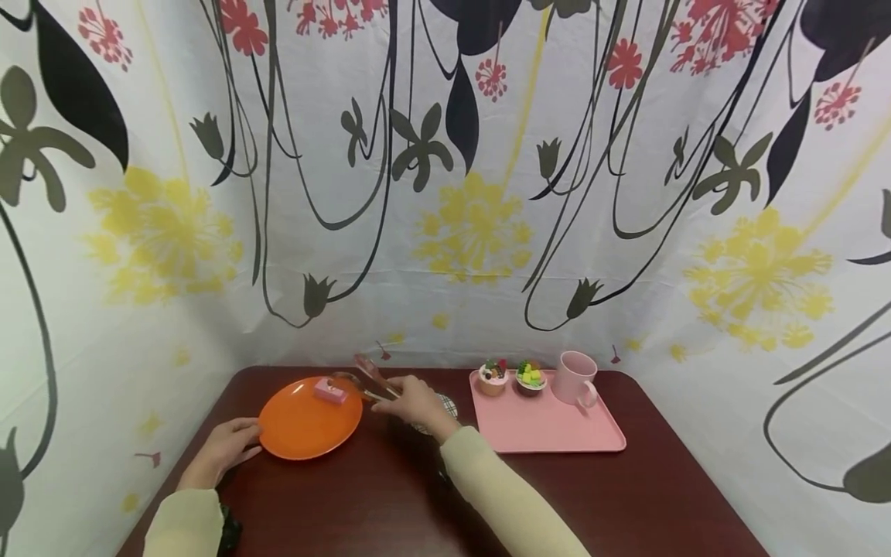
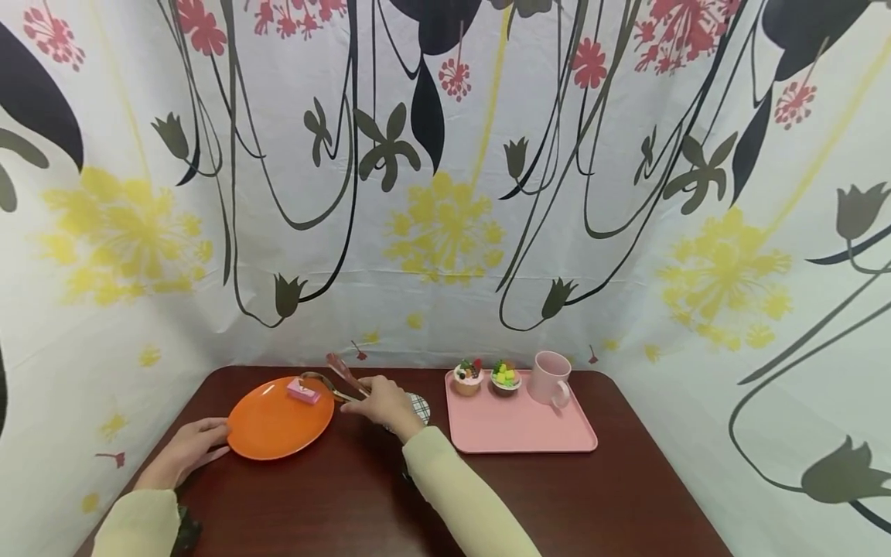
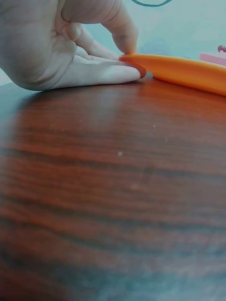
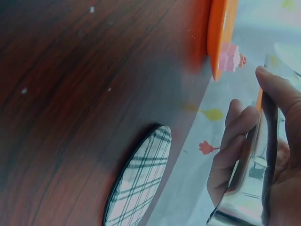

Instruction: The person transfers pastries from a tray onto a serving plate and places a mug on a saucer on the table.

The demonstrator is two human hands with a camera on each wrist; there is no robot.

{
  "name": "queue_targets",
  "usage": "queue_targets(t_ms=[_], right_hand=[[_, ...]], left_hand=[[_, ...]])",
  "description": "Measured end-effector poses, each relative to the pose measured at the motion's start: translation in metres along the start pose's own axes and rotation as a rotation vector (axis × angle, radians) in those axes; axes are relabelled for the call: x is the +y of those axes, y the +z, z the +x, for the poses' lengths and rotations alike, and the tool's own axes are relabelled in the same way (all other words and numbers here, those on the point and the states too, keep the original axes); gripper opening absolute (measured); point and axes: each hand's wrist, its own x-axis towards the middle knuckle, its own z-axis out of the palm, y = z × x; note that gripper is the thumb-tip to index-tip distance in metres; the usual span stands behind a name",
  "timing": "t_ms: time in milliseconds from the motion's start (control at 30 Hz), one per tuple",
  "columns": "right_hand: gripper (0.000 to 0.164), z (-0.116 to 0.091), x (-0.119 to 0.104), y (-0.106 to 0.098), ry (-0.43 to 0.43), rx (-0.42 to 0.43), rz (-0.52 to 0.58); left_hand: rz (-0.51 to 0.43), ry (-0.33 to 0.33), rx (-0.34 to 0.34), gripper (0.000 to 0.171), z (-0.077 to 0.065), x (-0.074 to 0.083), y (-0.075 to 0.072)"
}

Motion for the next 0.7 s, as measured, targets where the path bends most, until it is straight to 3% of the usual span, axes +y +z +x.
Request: queue_targets(t_ms=[300,700], right_hand=[[0.071,-0.009,0.011,-0.022,0.006,0.107,-0.121],[0.072,-0.026,0.013,-0.034,0.030,0.122,-0.145]], left_hand=[[-0.012,0.015,-0.015,0.063,0.005,0.012,0.006],[-0.009,0.029,-0.043,0.066,0.006,0.007,0.004]])
